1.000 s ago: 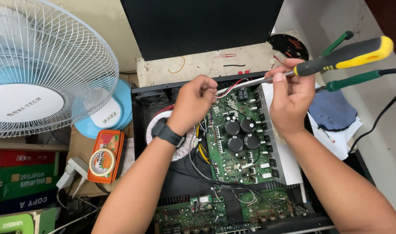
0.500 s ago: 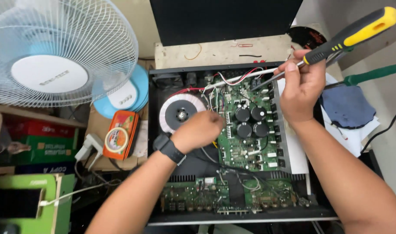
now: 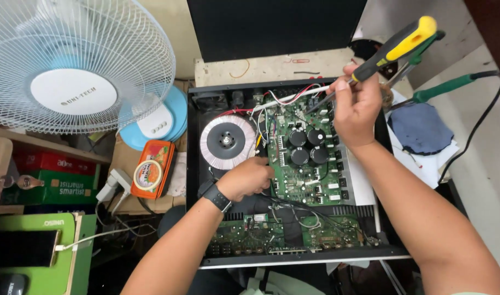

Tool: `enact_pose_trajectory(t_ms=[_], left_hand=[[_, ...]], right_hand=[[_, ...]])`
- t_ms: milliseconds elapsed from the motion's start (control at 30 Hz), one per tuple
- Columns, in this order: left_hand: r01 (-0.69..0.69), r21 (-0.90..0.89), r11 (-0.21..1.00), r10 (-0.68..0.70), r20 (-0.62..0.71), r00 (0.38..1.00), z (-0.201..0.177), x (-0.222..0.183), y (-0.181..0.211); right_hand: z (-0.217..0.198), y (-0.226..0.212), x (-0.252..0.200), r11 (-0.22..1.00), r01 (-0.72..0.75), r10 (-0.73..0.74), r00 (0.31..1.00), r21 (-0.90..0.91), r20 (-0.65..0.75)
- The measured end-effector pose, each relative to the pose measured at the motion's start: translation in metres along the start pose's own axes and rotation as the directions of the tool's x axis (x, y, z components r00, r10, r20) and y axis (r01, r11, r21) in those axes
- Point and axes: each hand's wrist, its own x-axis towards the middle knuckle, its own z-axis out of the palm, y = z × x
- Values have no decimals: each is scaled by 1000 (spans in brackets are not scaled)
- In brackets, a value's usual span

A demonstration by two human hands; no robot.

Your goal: Unscrewing internal circuit boards from an electronic device using a manual screwdriver on a repair bench.

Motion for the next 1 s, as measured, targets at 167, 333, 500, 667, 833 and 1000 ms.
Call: enact_pose_trajectory(t_ms=[167, 333, 500, 667, 833, 1000], left_hand=[[-68, -159, 985, 57, -72, 996, 11, 74, -58], [-148, -423, 894, 117, -98, 988, 9, 55, -55], [-257, -509, 821, 242, -97, 965, 3, 47, -63], [-222, -72, 972, 200, -235, 951, 9, 72, -79], [-171, -85, 982, 148, -227, 963, 11, 46, -58], [-107, 126, 986, 134, -232, 964, 13, 33, -37]], right_hand=[[0, -3, 1, 1000, -16, 16, 1000, -9, 3], [-3, -1, 5, 999, -34, 34, 999, -7, 4], [-5, 3, 6, 999, -44, 44, 999, 4, -7], [-4, -1, 7, 999, -35, 35, 999, 5, -10], [-4, -3, 8, 999, -40, 40, 999, -14, -12], [-3, -3, 7, 998, -57, 56, 998, -11, -6]])
